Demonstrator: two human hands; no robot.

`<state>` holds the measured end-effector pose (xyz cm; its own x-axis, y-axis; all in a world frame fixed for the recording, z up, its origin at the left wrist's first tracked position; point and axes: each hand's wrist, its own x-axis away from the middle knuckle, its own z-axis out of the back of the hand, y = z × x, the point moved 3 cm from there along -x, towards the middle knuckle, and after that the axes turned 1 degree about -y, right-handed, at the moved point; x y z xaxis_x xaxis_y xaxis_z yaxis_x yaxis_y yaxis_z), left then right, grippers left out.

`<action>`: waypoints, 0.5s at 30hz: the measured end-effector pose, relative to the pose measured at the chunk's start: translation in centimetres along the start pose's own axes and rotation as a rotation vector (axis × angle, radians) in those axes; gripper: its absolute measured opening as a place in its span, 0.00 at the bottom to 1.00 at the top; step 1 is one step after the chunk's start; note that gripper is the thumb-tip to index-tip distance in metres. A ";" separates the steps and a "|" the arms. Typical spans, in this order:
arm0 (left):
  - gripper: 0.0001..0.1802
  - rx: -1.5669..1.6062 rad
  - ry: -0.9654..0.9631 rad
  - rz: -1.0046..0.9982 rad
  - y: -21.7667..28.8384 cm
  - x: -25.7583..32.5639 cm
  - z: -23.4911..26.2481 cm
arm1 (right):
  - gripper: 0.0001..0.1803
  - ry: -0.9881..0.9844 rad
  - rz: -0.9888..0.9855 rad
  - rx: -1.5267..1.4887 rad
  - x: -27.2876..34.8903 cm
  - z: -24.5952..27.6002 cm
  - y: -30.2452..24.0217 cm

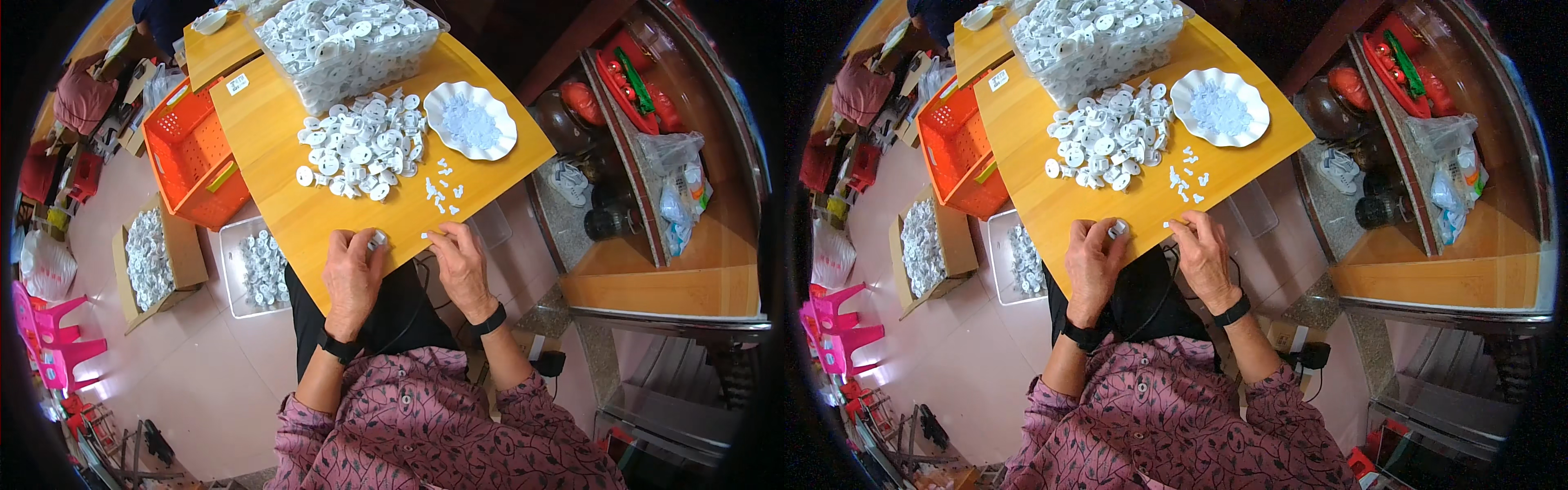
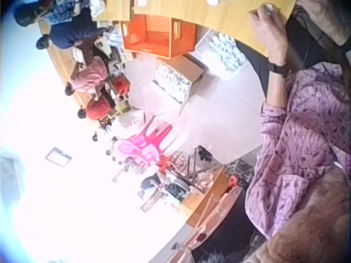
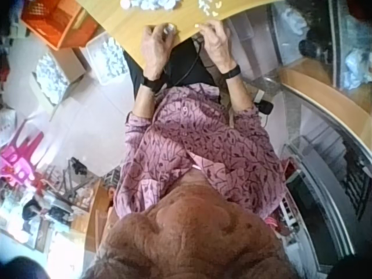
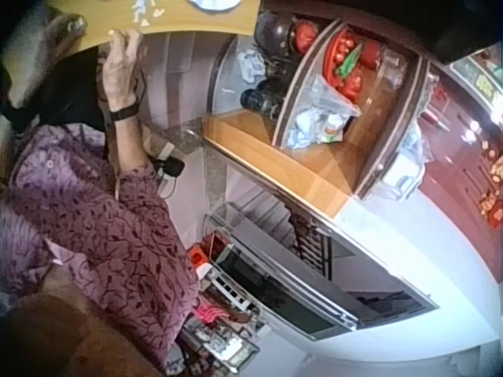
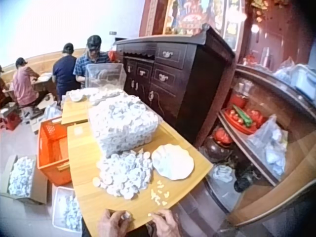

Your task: Assembling small white plastic components by pressing pieces together at a table.

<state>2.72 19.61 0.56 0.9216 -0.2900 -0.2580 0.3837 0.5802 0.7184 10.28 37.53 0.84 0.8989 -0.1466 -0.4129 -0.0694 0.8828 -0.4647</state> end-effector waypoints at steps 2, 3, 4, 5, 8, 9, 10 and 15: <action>0.14 0.028 -0.006 0.018 -0.2 0.1 0.0 | 0.12 0.000 0.027 0.028 -0.1 0.2 -0.2; 0.14 0.051 0.000 0.020 -0.4 0.2 -0.1 | 0.12 0.000 0.027 0.027 -0.1 0.1 -0.1; 0.14 0.074 0.005 0.022 -0.5 0.2 -0.1 | 0.12 0.003 0.041 0.025 -0.1 0.1 0.1; 0.14 0.074 0.006 0.022 -0.6 0.2 0.0 | 0.12 0.007 0.055 0.022 -0.1 0.1 0.2; 0.14 0.074 0.010 0.002 -0.7 0.3 0.2 | 0.09 0.010 0.062 0.010 -0.3 0.1 0.3; 0.13 0.092 0.004 0.006 -0.7 0.3 0.3 | 0.09 0.009 0.063 0.010 -0.4 0.1 0.2; 0.13 0.111 -0.003 0.011 -0.7 0.4 0.3 | 0.08 0.013 0.063 0.001 -0.5 0.2 0.0; 0.14 0.154 0.008 -0.002 -0.9 0.6 0.7 | 0.05 -0.005 0.031 0.026 -1.0 0.0 -0.2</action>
<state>2.83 18.41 0.20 0.9213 -0.2848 -0.2646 0.3730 0.4557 0.8082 9.40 37.47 1.32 0.8986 -0.1172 -0.4228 -0.0858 0.8981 -0.4314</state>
